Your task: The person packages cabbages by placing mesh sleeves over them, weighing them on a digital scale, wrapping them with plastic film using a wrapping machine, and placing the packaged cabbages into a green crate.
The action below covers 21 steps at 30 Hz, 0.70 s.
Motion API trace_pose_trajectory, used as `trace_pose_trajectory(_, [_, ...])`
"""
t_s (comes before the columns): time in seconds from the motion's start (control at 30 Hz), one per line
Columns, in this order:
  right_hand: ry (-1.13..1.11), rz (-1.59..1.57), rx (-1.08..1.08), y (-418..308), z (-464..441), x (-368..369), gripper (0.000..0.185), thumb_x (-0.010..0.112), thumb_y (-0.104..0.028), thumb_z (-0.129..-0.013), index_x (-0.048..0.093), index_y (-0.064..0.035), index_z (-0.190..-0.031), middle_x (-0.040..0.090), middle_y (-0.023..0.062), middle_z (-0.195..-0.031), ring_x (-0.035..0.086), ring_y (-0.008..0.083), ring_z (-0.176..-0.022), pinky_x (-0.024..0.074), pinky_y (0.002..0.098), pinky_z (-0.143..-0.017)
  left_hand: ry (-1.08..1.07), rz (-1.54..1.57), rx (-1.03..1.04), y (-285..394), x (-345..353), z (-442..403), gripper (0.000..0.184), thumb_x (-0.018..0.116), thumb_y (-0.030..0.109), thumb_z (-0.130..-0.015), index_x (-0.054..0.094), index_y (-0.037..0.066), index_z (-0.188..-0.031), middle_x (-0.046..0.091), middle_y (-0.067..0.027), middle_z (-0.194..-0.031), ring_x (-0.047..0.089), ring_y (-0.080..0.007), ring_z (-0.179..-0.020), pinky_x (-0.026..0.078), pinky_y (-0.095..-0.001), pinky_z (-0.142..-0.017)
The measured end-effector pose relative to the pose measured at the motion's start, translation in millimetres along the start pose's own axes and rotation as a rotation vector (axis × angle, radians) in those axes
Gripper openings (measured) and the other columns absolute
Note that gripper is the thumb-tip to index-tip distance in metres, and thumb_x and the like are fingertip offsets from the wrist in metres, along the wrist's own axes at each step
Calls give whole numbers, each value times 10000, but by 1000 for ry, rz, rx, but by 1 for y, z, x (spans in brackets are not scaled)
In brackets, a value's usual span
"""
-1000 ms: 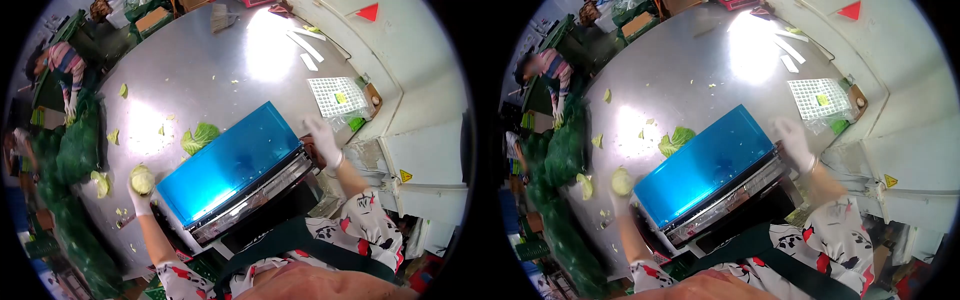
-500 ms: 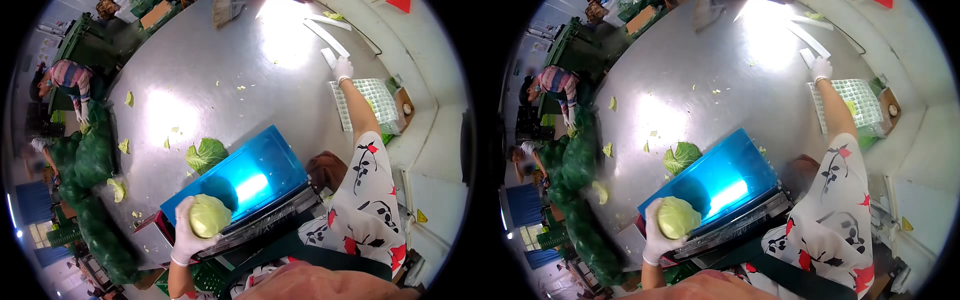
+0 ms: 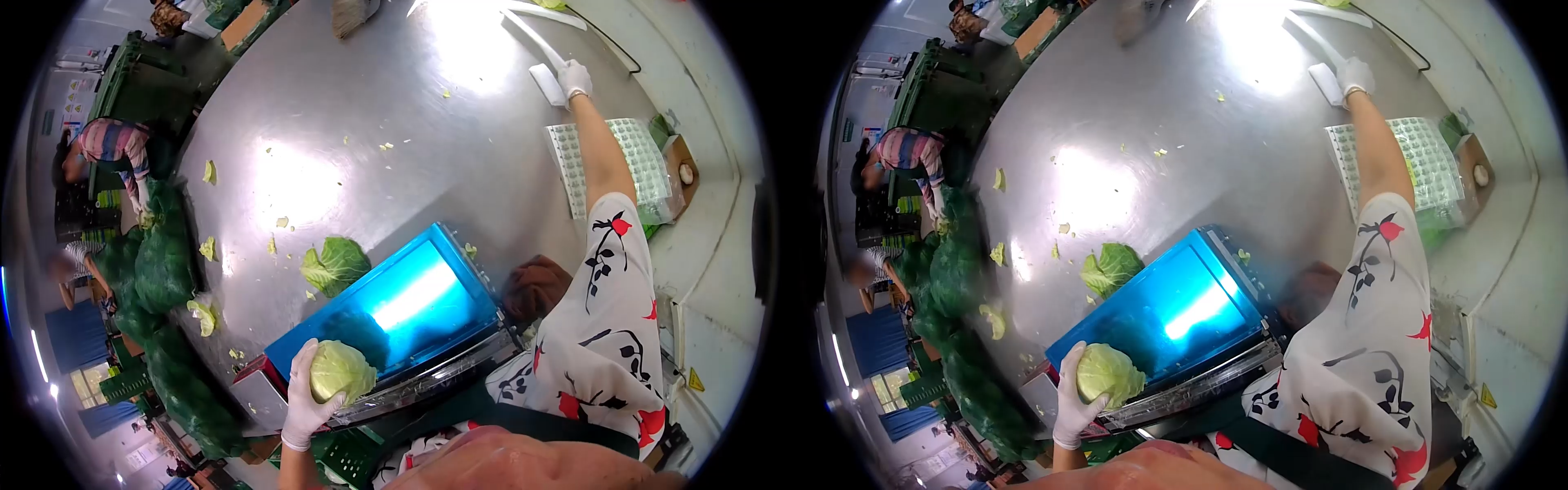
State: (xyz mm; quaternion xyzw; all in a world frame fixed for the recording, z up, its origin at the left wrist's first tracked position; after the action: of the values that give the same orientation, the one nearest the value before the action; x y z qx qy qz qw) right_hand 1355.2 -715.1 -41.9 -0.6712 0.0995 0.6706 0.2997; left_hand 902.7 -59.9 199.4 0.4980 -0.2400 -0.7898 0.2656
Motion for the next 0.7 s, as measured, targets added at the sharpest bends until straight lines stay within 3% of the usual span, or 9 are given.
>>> trace_pose_trajectory(0.07, [127,-48,-19,-14,8,-10,336,571,-380,-909,654,-213,-1189,655,151,-1186,613,363,-1134,499,449,-953,28,-32,10,0,-3,2,937,828,412,-727,400,-1,-1450,409,-227,-1474,418,-391,-1351,317,-464,-1145])
trace_pose_trajectory(0.27, [163,-30,-341,-59,94,17,242,575,-216,-929,650,-148,-1149,676,163,-1039,639,375,-963,519,446,-864,272,43,13,-4,-6,10,985,845,346,-696,349,-7,-1470,405,-233,-1462,426,-393,-1335,323,-469,-1139])
trace_pose_trajectory(0.37, [262,-503,-376,-53,136,0,189,596,-184,-944,644,-113,-1113,665,129,-949,636,288,-865,505,402,-765,176,-2,-48,-14,3,13,991,847,247,-657,345,-2,-1474,439,-220,-1414,448,-384,-1310,354,-450,-1120])
trace_pose_trajectory(0.43, [-26,-718,-310,-59,206,-34,250,592,-254,-958,640,-57,-1105,642,138,-905,626,231,-855,482,357,-766,185,8,22,-13,2,12,957,838,236,-659,372,13,-1464,452,-217,-1401,459,-378,-1302,363,-439,-1120])
trace_pose_trajectory(0.53, [-368,-738,-419,-43,315,-81,251,634,-223,-949,634,14,-1032,572,43,-797,510,133,-788,454,315,-725,143,33,102,-8,2,11,938,832,242,-666,388,23,-1462,455,-222,-1409,439,-388,-1330,346,-448,-1135])
trace_pose_trajectory(0.63, [-670,-517,-576,11,401,-122,221,633,-203,-934,659,-2,-1020,674,62,-976,593,133,-860,479,288,-798,192,-9,235,-3,0,12,920,820,260,-682,394,31,-1465,441,-225,-1440,399,-397,-1375,316,-462,-1154])
trace_pose_trajectory(0.7, [-1060,-668,-402,60,444,-137,256,678,-136,-844,652,22,-1044,671,82,-1181,601,127,-940,477,279,-849,263,1,331,-3,-3,19,887,795,277,-715,395,40,-1470,413,-222,-1484,342,-394,-1426,271,-473,-1177])
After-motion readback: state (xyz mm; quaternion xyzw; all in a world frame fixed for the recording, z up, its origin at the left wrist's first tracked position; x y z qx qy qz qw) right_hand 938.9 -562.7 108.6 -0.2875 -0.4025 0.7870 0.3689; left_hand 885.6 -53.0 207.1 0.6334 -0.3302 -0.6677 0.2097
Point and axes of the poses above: each hand's wrist, its own z-axis away from the middle knuckle, its own x-axis out of the palm, y = z × x, the point moved 9 cm from there along -z, towards the middle knuckle
